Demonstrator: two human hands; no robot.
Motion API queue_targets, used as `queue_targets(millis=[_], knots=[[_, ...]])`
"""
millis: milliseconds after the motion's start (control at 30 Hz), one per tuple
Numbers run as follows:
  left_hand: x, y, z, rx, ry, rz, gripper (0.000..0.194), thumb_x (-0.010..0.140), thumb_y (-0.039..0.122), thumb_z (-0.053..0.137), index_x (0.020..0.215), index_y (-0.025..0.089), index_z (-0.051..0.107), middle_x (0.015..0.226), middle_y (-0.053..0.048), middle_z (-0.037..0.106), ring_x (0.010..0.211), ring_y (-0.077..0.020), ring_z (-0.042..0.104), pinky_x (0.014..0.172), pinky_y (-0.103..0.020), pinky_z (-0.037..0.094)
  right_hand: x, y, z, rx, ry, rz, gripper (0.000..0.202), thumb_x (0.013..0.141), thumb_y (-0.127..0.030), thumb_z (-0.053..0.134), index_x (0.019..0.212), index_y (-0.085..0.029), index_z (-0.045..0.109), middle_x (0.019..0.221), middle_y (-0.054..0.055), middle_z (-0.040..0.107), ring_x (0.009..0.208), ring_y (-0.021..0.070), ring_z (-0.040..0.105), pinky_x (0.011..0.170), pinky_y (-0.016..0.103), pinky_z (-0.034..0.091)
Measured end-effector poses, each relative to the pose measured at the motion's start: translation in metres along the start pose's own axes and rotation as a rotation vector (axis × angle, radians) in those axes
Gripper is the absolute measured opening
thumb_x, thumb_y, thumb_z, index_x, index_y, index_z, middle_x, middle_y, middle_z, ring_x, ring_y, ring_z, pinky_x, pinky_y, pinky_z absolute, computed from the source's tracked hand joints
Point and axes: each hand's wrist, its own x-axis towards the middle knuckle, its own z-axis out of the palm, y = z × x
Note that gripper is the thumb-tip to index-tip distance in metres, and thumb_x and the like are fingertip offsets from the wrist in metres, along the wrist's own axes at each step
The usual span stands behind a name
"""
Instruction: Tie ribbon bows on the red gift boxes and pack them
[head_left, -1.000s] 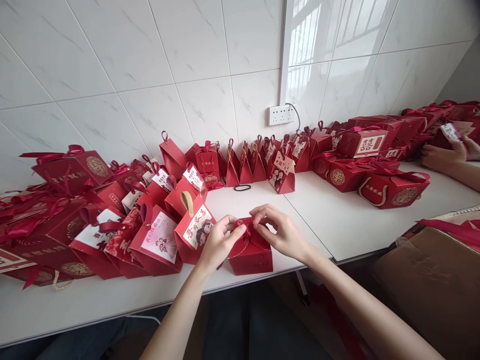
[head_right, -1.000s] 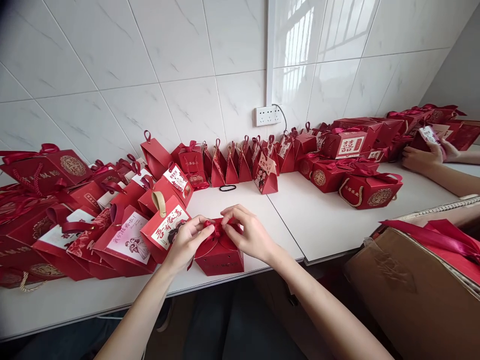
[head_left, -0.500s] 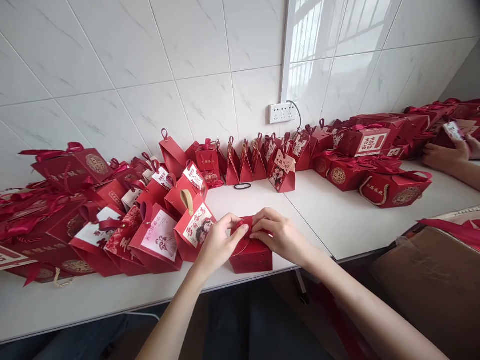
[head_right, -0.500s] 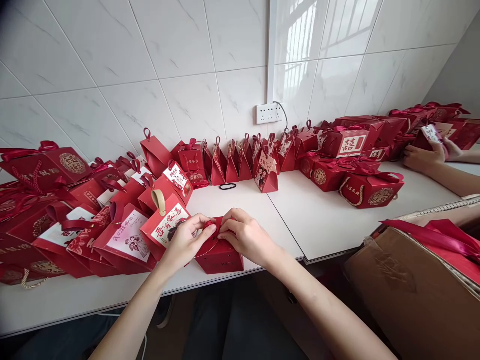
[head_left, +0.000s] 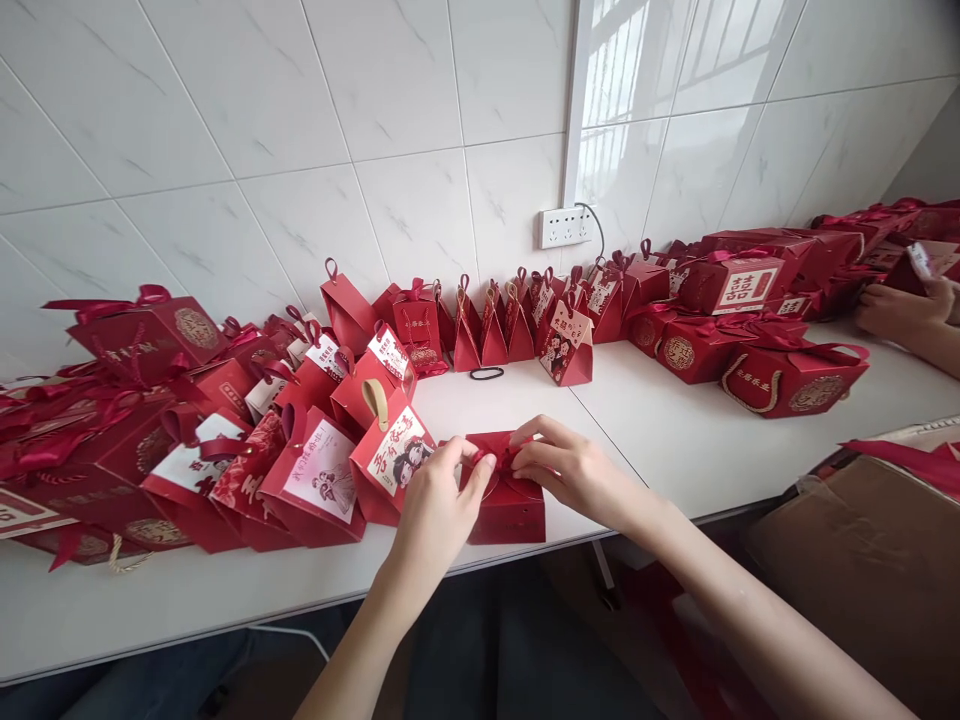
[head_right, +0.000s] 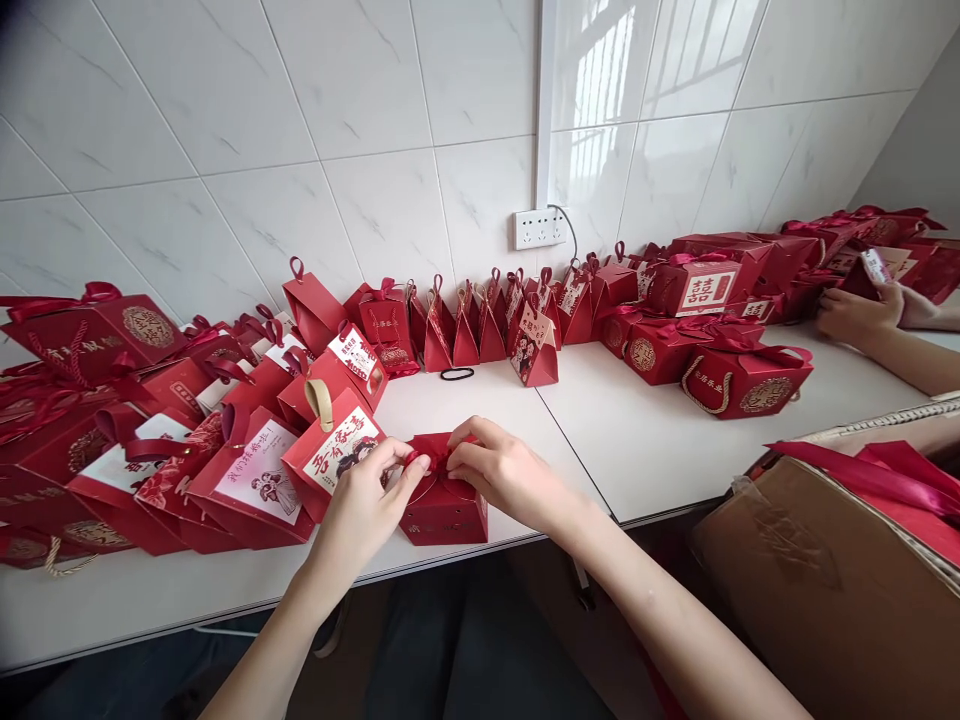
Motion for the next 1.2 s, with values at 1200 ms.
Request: queue_targets(millis=[1200], knots=[[-0.019, -0.023, 0.026, -0.335, 0.180, -0.178, 0.022, 0.079, 0.040, 0.055, 0.071, 0.019, 0.052, 0.077, -0.001, 0.056, 0.078, -0.0165, 0.055, 0.076, -0.029, 0.046, 0.051, 0.001, 0.002, 0.050, -0.289, 0.268, 0.018, 0.083, -0.028, 0.061, 0.072, -0.016, 0.069, 0.104, 0.011, 0.064, 0.087, 0.0189, 0.064, 0.082, 0.031, 0.050]])
